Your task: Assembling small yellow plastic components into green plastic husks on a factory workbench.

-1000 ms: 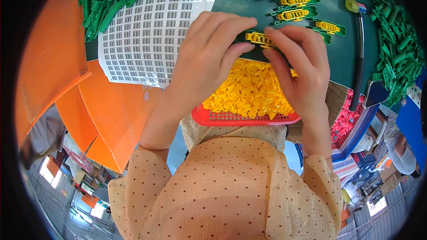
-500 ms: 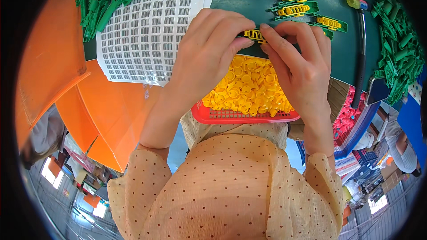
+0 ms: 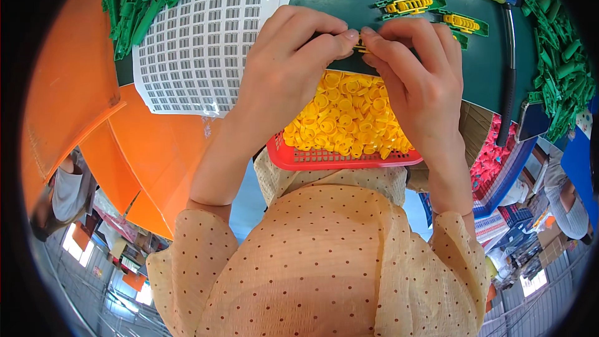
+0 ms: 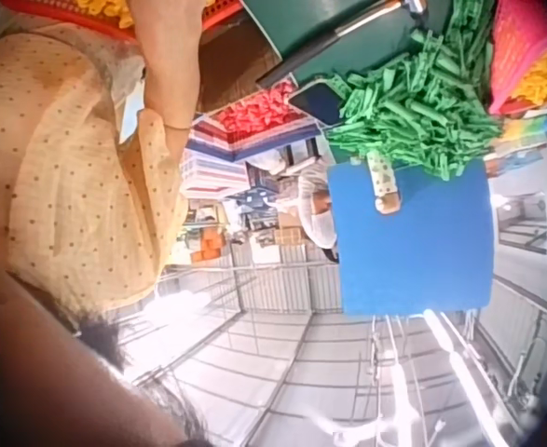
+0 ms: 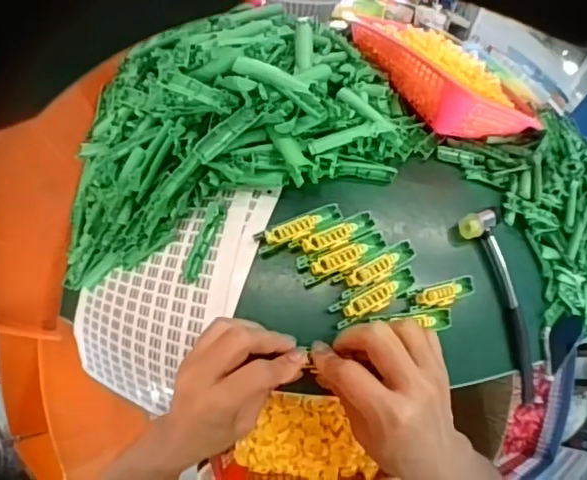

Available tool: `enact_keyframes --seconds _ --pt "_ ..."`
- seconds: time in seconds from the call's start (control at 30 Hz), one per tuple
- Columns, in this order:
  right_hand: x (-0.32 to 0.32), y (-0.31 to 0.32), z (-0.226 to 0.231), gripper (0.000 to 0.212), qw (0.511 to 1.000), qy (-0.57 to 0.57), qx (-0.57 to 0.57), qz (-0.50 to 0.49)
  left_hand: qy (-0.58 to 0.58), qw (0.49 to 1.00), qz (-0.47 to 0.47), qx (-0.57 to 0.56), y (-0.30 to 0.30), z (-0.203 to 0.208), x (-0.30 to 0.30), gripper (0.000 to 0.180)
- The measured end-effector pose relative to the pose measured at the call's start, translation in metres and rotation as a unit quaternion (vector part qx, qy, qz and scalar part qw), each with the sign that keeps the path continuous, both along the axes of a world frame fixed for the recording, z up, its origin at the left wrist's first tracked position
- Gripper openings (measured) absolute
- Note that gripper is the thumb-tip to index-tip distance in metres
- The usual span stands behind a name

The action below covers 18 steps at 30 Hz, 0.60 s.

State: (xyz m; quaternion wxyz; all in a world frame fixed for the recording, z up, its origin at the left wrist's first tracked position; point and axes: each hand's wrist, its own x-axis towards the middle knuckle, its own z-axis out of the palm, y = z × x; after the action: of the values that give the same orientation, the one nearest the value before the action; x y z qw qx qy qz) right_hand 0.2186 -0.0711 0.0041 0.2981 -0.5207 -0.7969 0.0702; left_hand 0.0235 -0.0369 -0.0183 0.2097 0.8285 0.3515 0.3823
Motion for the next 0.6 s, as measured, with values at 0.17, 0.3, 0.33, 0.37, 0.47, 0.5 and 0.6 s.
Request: enact_keyframes --seconds 0.17,0.3,0.33,0.37,0.47,0.5,0.6 --pt "-0.001 -0.001 -0.002 0.027 1.0 0.004 -0.004 0.004 0.003 1.0 -0.005 -0.029 -0.003 0.002 -0.002 0.025" --pt "-0.002 -0.003 -0.005 0.027 1.0 0.017 0.0 -0.007 0.022 1.0 -0.004 -0.014 -0.004 0.002 0.001 0.023" --pt "-0.001 -0.002 -0.008 0.025 1.0 0.02 0.021 -0.005 0.026 1.0 -0.002 -0.013 -0.004 0.002 0.002 0.023" --pt "-0.002 -0.001 -0.01 0.024 0.999 0.023 0.043 -0.001 0.026 1.0 0.0 -0.013 -0.004 0.001 0.0 0.023" --pt "-0.003 0.0 -0.013 0.024 0.998 0.03 0.052 0.012 0.021 1.0 -0.003 -0.002 -0.004 -0.001 -0.002 0.021" --pt "-0.002 0.0 -0.012 0.024 0.998 0.031 0.051 0.012 0.02 1.0 -0.002 -0.001 -0.003 -0.001 -0.002 0.021" --pt "-0.001 0.003 -0.01 0.023 0.999 0.032 0.027 0.013 0.013 1.0 0.0 0.002 -0.001 -0.001 0.001 0.016"
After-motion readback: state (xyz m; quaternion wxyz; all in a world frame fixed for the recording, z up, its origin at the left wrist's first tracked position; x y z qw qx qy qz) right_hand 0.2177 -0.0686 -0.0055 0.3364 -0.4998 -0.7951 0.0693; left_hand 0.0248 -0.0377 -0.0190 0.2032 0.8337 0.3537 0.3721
